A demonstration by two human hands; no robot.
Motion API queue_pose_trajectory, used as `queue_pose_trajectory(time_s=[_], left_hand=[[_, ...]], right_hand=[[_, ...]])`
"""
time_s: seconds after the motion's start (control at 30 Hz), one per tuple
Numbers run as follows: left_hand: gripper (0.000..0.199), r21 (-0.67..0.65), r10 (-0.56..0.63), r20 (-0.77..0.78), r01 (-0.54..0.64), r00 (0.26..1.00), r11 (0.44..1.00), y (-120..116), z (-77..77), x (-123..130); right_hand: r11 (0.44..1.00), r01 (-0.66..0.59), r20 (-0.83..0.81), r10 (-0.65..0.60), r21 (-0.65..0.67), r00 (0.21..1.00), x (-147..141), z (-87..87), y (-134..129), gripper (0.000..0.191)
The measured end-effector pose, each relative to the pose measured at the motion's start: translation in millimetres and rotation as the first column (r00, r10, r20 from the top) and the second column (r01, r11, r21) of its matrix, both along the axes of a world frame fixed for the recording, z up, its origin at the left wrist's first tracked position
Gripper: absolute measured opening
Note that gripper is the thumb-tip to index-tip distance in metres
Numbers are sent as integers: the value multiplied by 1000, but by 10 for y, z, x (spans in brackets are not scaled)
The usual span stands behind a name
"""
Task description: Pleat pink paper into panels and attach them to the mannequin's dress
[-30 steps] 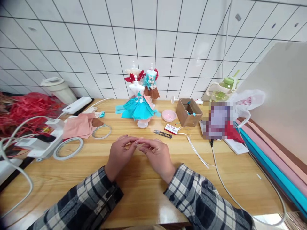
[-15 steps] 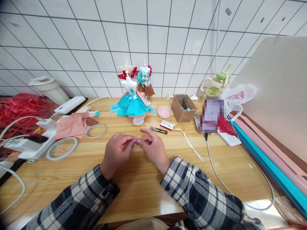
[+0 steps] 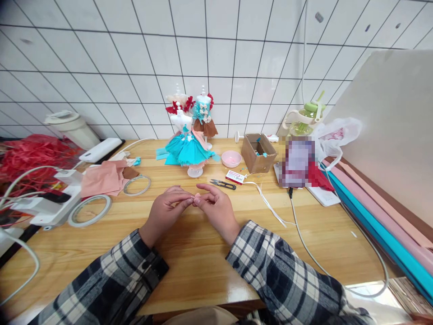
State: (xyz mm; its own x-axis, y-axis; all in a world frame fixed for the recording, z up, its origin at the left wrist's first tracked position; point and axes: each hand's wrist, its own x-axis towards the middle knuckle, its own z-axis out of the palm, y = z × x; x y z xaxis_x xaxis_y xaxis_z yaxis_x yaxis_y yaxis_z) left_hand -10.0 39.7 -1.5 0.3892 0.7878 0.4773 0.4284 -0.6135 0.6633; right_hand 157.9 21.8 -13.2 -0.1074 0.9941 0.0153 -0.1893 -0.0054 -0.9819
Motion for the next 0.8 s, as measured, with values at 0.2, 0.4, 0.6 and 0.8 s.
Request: queue_pose_trajectory(time_s=[0.2,0.4,0.6,0.8], left_hand=[[17,-224,117,81,-97,990,970,-16,-54,10],[22,-394,189,207,-95,960,914,3,-75,53],[21,-423,177,161,-94,971,901,6,-80,90],[19,-420,121,103,-67,987,905,-6,-63,67]], right_hand=[[998,-61,120,58,25,991,-10,-86,43,39],[989,-57,274,19,134,962,-43,-169,69,40],[750,-27,521,-433,661,736,91,-73,67,33],[669,-254,618,-383,698,687,209,-78,176,17]])
